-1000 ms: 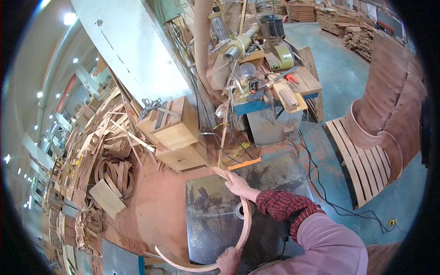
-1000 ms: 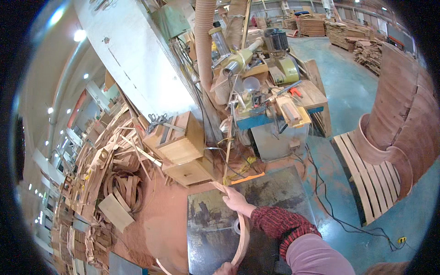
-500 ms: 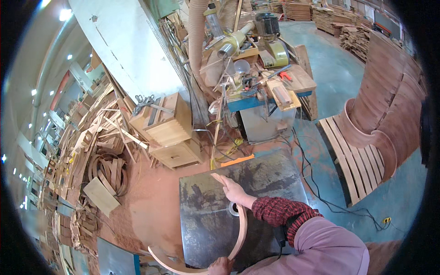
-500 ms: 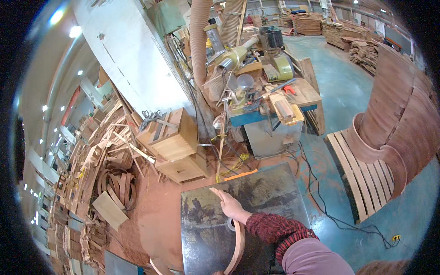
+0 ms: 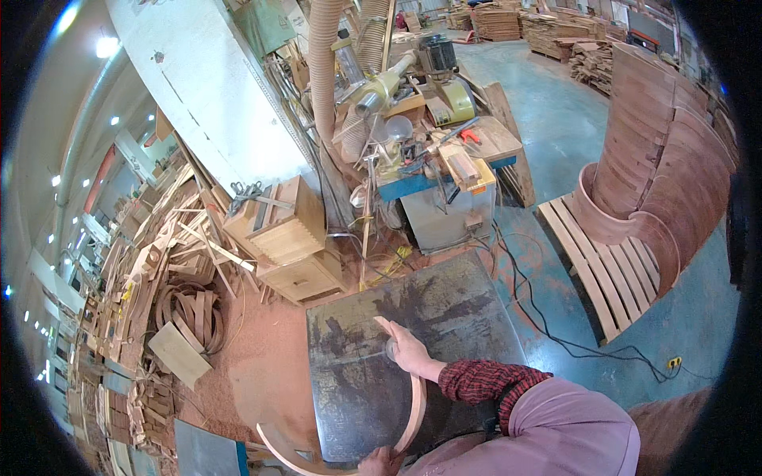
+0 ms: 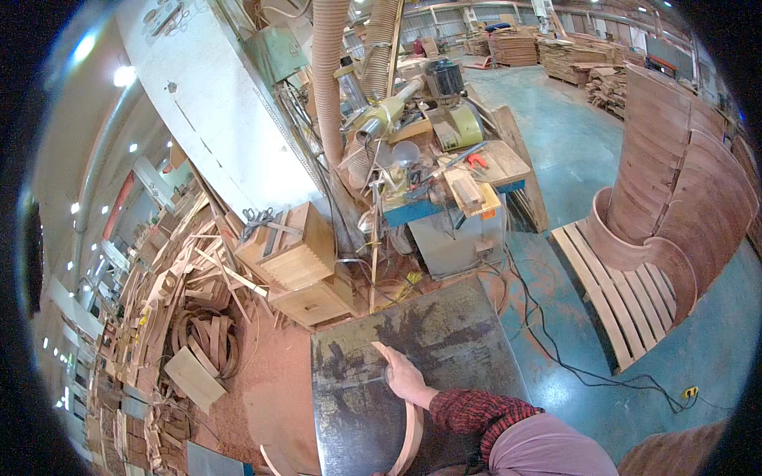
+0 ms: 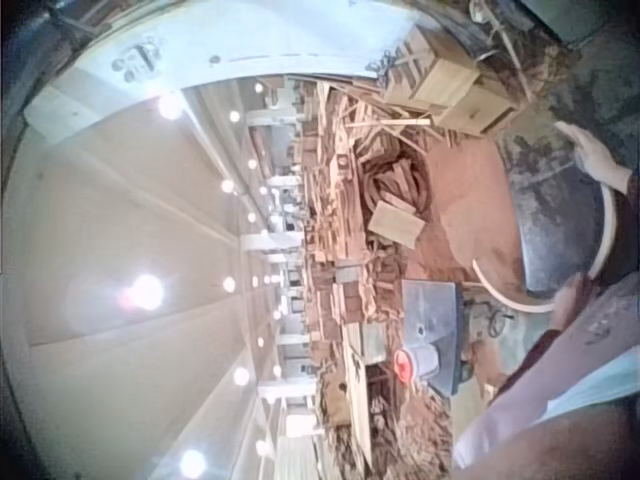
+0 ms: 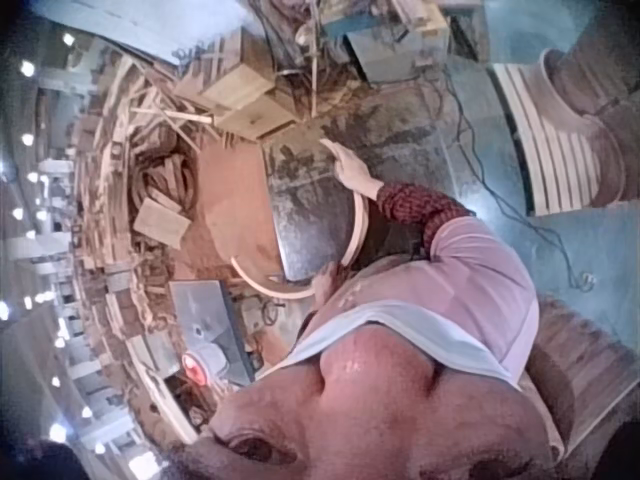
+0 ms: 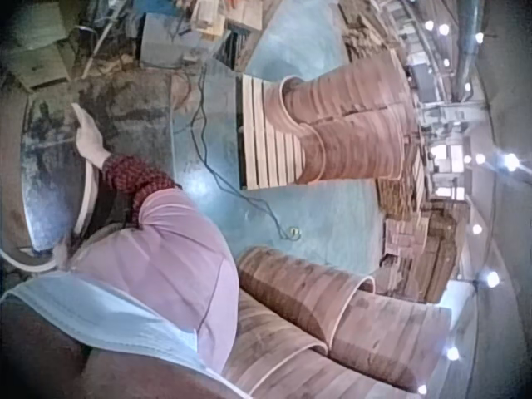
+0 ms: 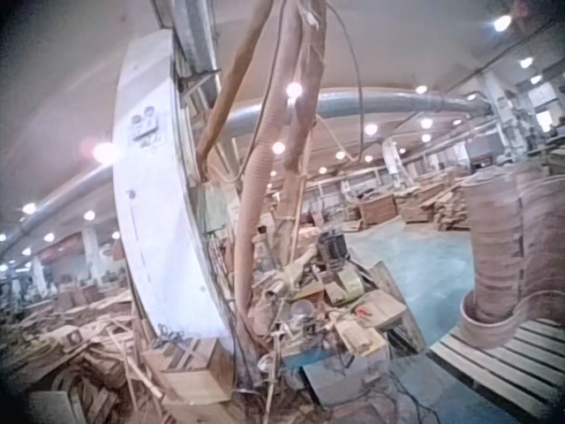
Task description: The recorder is sanding the inner edges of curved wooden pieces using a spindle sander and stacking them.
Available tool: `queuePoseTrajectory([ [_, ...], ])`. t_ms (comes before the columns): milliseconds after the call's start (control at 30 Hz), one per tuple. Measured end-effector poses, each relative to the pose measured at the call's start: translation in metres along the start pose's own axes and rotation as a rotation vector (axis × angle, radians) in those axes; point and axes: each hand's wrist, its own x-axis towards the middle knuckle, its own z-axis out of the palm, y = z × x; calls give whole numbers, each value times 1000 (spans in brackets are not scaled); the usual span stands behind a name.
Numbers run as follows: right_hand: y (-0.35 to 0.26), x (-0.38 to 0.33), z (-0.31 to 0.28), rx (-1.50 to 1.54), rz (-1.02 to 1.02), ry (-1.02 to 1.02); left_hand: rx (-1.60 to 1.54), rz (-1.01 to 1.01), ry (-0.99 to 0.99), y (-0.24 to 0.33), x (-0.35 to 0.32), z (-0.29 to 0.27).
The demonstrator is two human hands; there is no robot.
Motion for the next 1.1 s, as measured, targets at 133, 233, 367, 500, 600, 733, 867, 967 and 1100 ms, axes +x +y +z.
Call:
queuePoseTrajectory([
  [133, -2, -21, -5, -12, 1, 22, -3, -66, -103, 32, 9, -9],
  [233, -25, -40, -17, 82, -23, 42, 32, -176, -199, 35, -1, -10],
  [367, -26, -49, -25, 104, -176, 104, 308, 127, -113, -34, -4, 37],
  [500, -13, -61, -13, 17, -93, 98, 195, 83, -118, -18, -12, 22],
  [600, 1, -69, -4, -57, 14, 59, 139, 52, -158, -11, -20, 13],
  [733, 3, -82, -7, -63, 93, 39, 117, 66, -195, -15, -25, 15],
  [867, 4, -97, -2, -94, 15, 53, 169, 68, -198, -15, -41, 15],
  [967, -1, -107, 1, -40, -38, 92, 234, 102, -148, -18, -61, 17],
  [1100, -8, -114, -18, 18, 8, 27, 205, 134, -84, -42, -68, 39],
])
